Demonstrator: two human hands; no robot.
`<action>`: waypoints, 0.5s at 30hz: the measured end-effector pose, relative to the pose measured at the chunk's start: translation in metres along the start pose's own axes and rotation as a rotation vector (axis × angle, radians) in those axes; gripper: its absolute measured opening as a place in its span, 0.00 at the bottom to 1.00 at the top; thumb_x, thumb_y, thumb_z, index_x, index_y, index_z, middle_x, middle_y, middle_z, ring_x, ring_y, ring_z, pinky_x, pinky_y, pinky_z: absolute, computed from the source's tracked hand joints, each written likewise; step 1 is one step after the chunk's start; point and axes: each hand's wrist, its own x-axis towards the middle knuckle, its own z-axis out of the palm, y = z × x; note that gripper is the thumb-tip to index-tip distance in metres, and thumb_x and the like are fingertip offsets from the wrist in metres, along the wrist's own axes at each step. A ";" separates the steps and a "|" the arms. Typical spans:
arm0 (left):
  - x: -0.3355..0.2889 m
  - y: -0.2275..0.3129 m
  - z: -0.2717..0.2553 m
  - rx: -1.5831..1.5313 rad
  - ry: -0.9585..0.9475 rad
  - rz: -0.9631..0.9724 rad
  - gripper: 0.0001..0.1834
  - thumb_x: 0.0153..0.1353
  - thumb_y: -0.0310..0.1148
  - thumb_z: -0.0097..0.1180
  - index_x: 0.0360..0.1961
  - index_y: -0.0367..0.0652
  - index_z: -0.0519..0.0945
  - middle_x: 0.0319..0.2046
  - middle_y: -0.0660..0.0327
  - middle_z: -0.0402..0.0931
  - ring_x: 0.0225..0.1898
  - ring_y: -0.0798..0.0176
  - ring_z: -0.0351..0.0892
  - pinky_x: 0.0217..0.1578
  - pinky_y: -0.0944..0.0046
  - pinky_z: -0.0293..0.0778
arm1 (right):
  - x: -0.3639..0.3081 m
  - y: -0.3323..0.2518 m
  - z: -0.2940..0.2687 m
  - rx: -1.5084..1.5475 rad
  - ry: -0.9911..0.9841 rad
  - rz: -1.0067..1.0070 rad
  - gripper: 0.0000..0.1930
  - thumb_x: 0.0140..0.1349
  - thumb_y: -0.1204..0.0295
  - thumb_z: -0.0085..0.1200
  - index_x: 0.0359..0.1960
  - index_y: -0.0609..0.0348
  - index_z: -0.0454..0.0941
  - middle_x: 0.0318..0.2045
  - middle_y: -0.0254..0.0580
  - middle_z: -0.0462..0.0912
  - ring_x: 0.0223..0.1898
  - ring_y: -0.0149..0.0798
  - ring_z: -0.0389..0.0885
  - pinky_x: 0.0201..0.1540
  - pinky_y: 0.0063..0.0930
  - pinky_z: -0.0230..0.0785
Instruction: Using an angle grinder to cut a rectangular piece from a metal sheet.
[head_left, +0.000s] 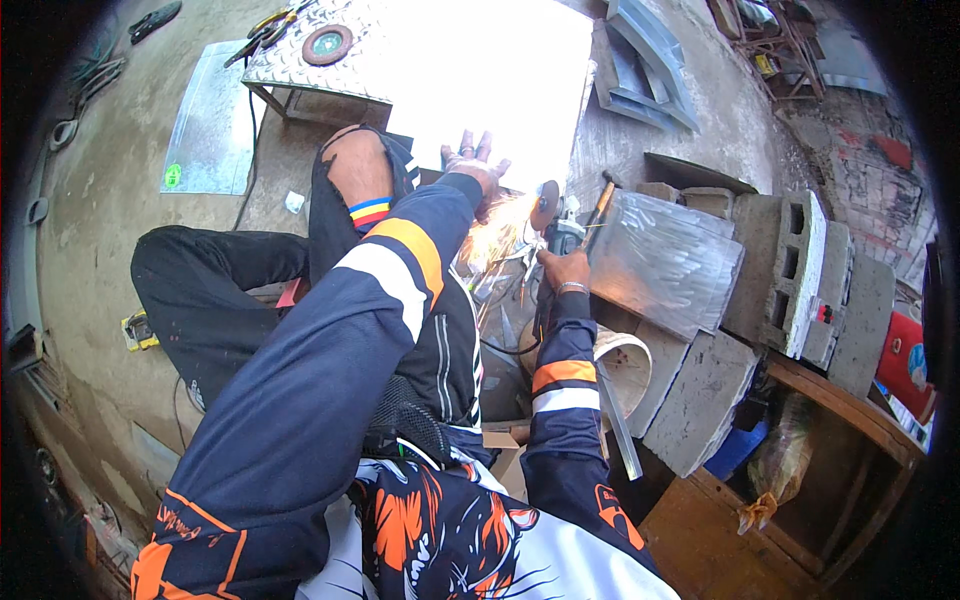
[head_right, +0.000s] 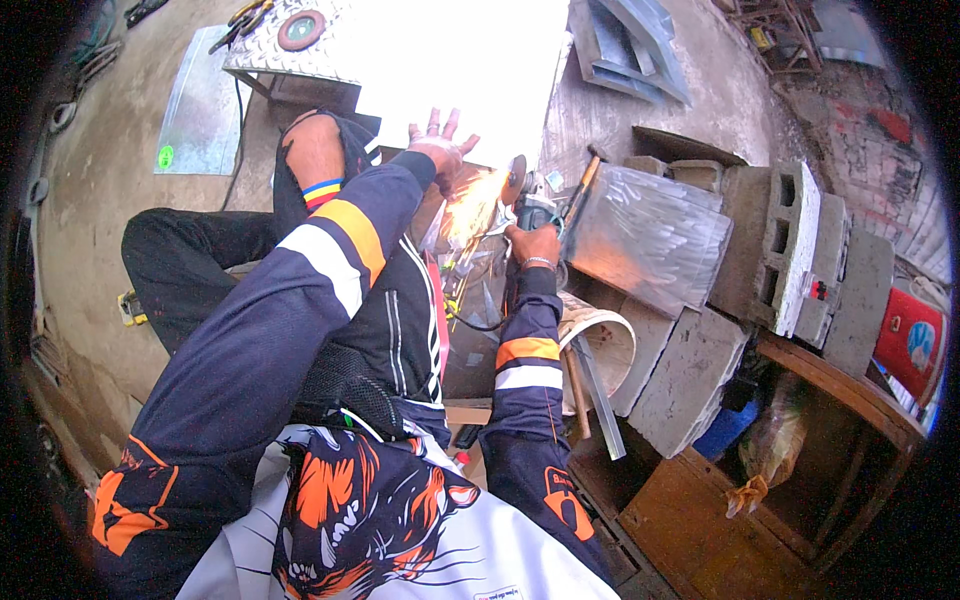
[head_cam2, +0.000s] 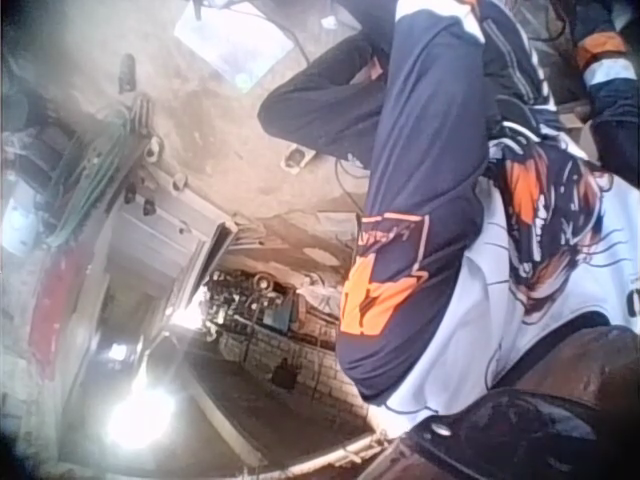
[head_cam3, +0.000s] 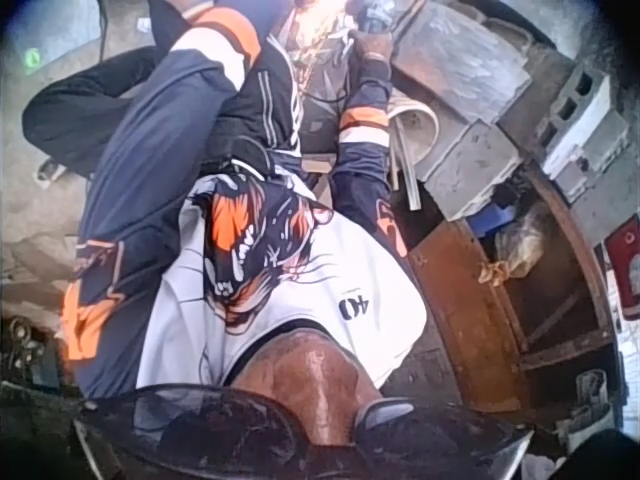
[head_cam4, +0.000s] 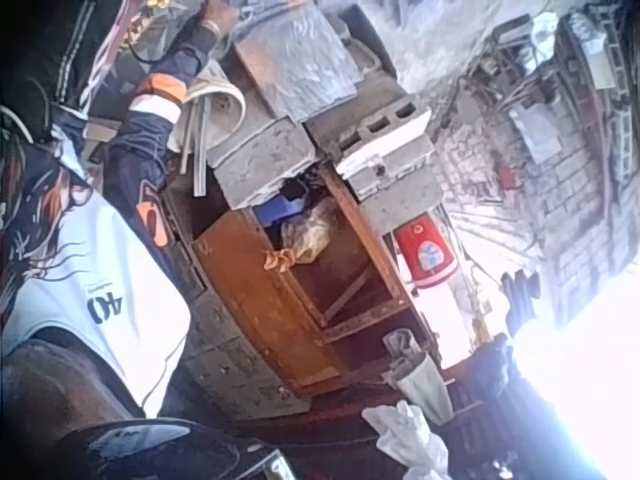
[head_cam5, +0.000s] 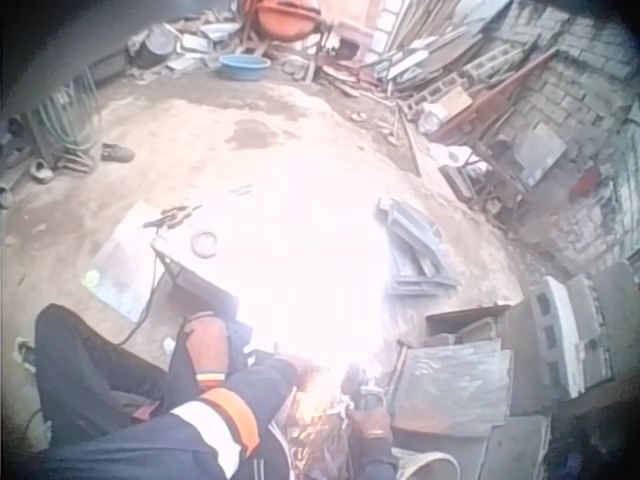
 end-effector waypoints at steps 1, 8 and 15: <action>0.001 0.000 0.000 -0.003 0.002 0.003 0.64 0.32 0.54 0.71 0.66 0.67 0.40 0.66 0.50 0.18 0.65 0.37 0.18 0.56 0.29 0.37 | 0.002 0.000 -0.002 0.005 -0.020 0.018 0.33 0.35 0.54 0.62 0.34 0.76 0.74 0.37 0.68 0.76 0.42 0.59 0.77 0.45 0.41 0.69; -0.009 0.004 -0.004 -0.054 0.025 -0.018 0.59 0.35 0.50 0.71 0.66 0.69 0.44 0.67 0.55 0.21 0.67 0.42 0.20 0.60 0.35 0.36 | 0.009 -0.004 -0.010 0.019 0.040 0.029 0.32 0.34 0.54 0.62 0.34 0.75 0.74 0.37 0.67 0.77 0.41 0.58 0.77 0.44 0.41 0.69; -0.007 0.000 -0.004 -0.018 0.013 -0.008 0.61 0.33 0.52 0.71 0.66 0.69 0.42 0.67 0.53 0.20 0.66 0.40 0.18 0.58 0.32 0.36 | 0.006 -0.009 -0.014 -0.004 0.034 0.015 0.31 0.34 0.55 0.62 0.34 0.74 0.74 0.36 0.67 0.77 0.41 0.58 0.77 0.44 0.40 0.70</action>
